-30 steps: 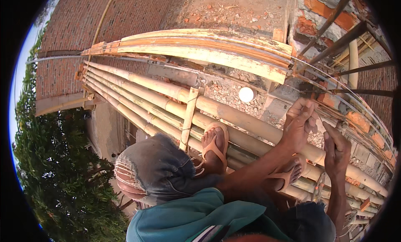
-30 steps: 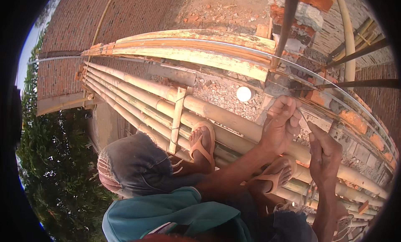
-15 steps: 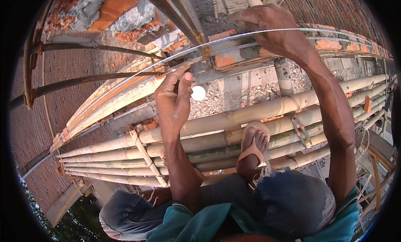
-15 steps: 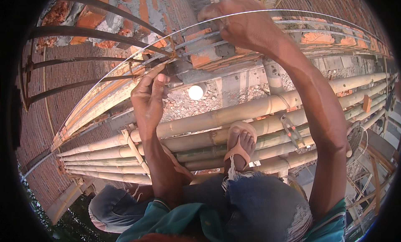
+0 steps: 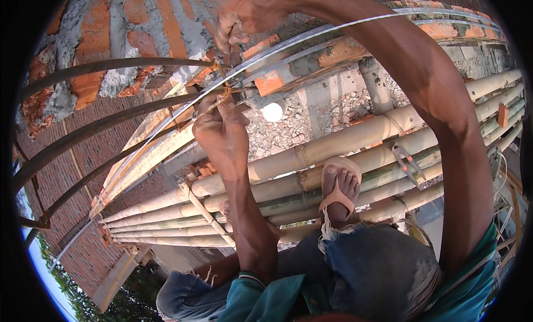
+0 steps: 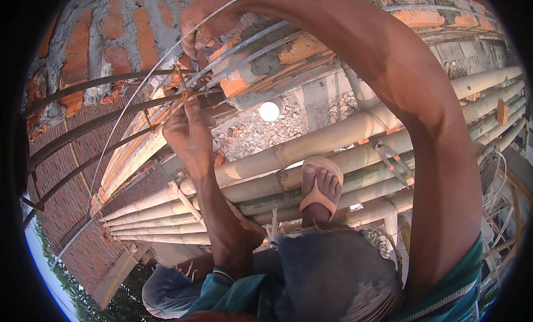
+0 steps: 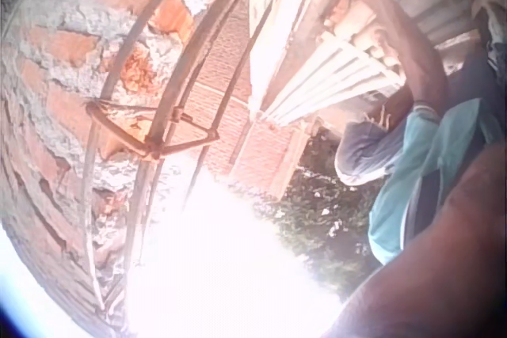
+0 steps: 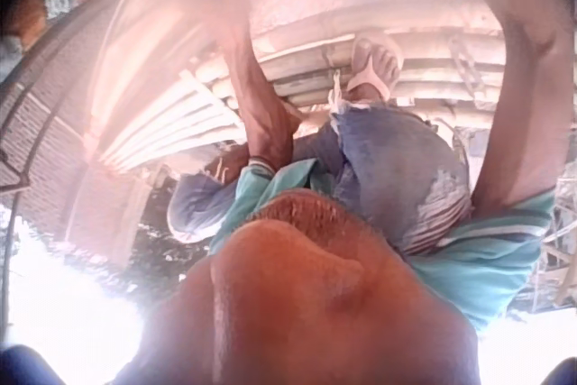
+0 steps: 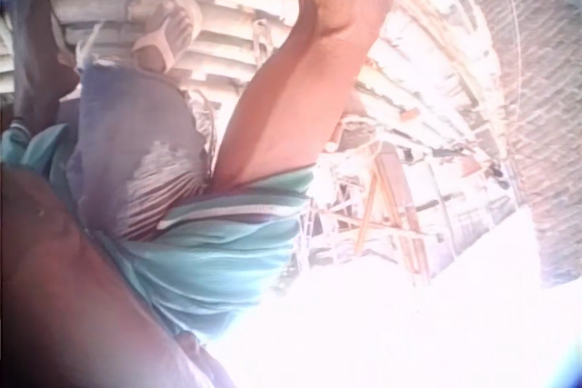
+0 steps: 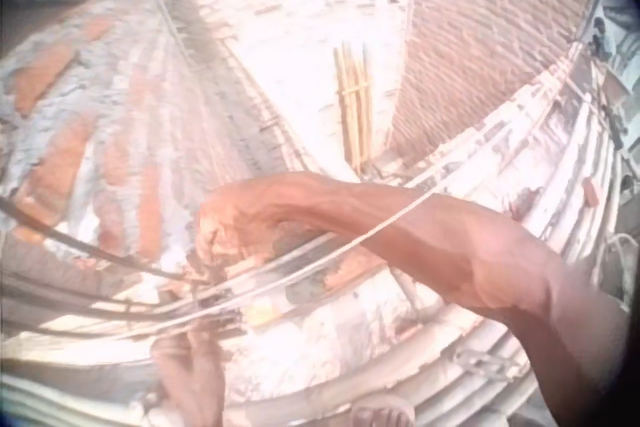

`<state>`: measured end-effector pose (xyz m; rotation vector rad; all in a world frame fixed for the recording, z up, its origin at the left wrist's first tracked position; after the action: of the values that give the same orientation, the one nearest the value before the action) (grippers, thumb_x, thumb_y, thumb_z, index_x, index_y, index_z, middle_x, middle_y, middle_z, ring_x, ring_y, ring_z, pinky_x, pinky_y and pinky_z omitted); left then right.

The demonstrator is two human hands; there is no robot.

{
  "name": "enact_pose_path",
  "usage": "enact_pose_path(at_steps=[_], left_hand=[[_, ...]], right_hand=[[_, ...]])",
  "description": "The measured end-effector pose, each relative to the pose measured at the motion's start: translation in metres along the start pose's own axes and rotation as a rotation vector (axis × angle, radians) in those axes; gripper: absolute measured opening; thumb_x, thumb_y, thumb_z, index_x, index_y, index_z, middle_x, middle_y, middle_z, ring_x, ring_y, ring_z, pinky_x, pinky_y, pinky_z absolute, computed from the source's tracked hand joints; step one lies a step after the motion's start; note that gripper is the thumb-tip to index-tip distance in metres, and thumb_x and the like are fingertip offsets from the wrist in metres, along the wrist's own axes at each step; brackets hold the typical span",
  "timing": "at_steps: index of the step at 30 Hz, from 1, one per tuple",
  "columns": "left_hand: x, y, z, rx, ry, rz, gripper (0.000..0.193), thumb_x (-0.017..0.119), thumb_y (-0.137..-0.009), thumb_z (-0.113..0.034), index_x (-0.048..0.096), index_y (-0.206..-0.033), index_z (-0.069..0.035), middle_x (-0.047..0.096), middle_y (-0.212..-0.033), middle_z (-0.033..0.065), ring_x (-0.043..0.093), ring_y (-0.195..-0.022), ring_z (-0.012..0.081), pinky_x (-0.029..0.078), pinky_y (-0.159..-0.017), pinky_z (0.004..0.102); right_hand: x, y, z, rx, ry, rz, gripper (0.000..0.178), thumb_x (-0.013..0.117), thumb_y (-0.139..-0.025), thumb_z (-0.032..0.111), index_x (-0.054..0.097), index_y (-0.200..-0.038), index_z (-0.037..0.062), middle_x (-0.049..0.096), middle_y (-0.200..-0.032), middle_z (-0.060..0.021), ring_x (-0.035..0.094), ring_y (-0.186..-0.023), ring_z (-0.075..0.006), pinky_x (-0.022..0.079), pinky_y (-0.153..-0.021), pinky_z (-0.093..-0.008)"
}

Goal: The person stands on bamboo scaffolding and uses pliers to twist metal wire around bamboo poles, securing them together. The person repeatedly wraps and tightens the wire at multiple points along the structure.

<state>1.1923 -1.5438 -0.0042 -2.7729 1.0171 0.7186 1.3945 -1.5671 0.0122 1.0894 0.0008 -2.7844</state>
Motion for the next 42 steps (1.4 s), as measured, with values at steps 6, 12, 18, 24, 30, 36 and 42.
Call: enact_pose_path(at_steps=[6,12,18,24,30,36,42], left_hand=[[-0.001,-0.002,0.003,-0.12,-0.075,0.062,0.031,0.06,-0.104,-0.018,0.065,-0.082,0.003,0.054,-0.055,0.0025,0.046,-0.052,0.0075,0.034,-0.051,0.0271],[0.005,-0.002,0.005,-0.104,0.095,0.024,0.037,0.062,-0.104,-0.021,0.071,-0.076,0.002,0.046,-0.051,-0.0003,0.036,-0.044,0.0066,0.024,-0.043,0.0246],[0.009,-0.003,0.011,-0.113,0.362,-0.025,0.021,0.063,-0.103,-0.013,0.074,-0.108,0.004,0.056,-0.06,0.0021,0.039,-0.045,0.0053,0.026,-0.042,0.0208],[0.014,0.003,0.009,0.055,0.255,-0.075,0.02,0.064,-0.103,-0.014,0.072,-0.106,0.004,0.061,-0.063,0.0022,0.043,-0.048,0.0039,0.028,-0.042,0.0201],[0.016,0.002,0.001,0.208,0.251,-0.12,0.019,0.061,-0.104,-0.013,0.071,-0.102,0.003,0.065,-0.069,0.0051,0.047,-0.051,0.0046,0.034,-0.046,0.0202],[0.009,-0.001,0.009,0.23,0.381,-0.085,0.016,0.067,-0.1,-0.01,0.072,-0.105,0.004,0.069,-0.079,0.0063,0.055,-0.06,0.0078,0.042,-0.053,0.0215],[0.003,0.011,-0.017,0.705,-0.624,-0.32,0.011,0.08,-0.089,-0.007,0.077,-0.098,-0.003,0.073,-0.084,0.0096,0.065,-0.073,0.022,0.05,-0.068,0.0361]], right_hand=[[0.004,0.007,-0.017,0.155,-0.133,0.123,0.044,0.062,-0.084,0.003,0.075,-0.124,0.0144,0.076,-0.108,-0.0151,0.071,-0.09,-0.03,0.056,-0.079,-0.0408],[0.006,0.009,-0.03,0.178,-0.069,0.043,0.042,0.062,-0.085,0.005,0.076,-0.124,0.0145,0.075,-0.115,-0.0144,0.068,-0.104,-0.0282,0.052,-0.091,-0.042],[0.025,-0.013,-0.029,-0.109,0.104,-0.105,0.036,0.059,-0.087,0.003,0.077,-0.116,0.0123,0.075,-0.106,-0.0161,0.07,-0.099,-0.0318,0.054,-0.088,-0.0437],[0.021,0.011,-0.008,-0.066,0.317,-0.108,0.025,0.061,-0.087,0.003,0.079,-0.105,0.007,0.075,-0.098,-0.0158,0.072,-0.094,-0.0319,0.056,-0.081,-0.0469],[0.022,-0.002,0.018,0.112,0.445,-0.097,0.02,0.061,-0.086,0.004,0.078,-0.096,0.0055,0.075,-0.095,-0.0142,0.071,-0.088,-0.0301,0.056,-0.075,-0.0453],[0.03,-0.008,-0.004,0.037,0.045,-0.035,0.023,0.06,-0.087,0.004,0.078,-0.102,0.0048,0.075,-0.099,-0.0129,0.069,-0.09,-0.0266,0.054,-0.08,-0.0425],[0.032,-0.015,-0.012,0.114,-0.083,0.063,0.028,0.057,-0.092,0.002,0.075,-0.113,0.0038,0.073,-0.117,-0.0134,0.067,-0.11,-0.0252,0.052,-0.091,-0.0409]])
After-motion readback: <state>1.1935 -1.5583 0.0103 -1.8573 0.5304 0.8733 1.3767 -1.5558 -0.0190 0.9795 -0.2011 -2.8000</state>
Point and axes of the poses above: each hand's wrist, its own y-axis away from the middle knuckle, its own x-axis out of the palm, z = x × y, the point moved 7 cm from there along -y, towards the middle knuckle
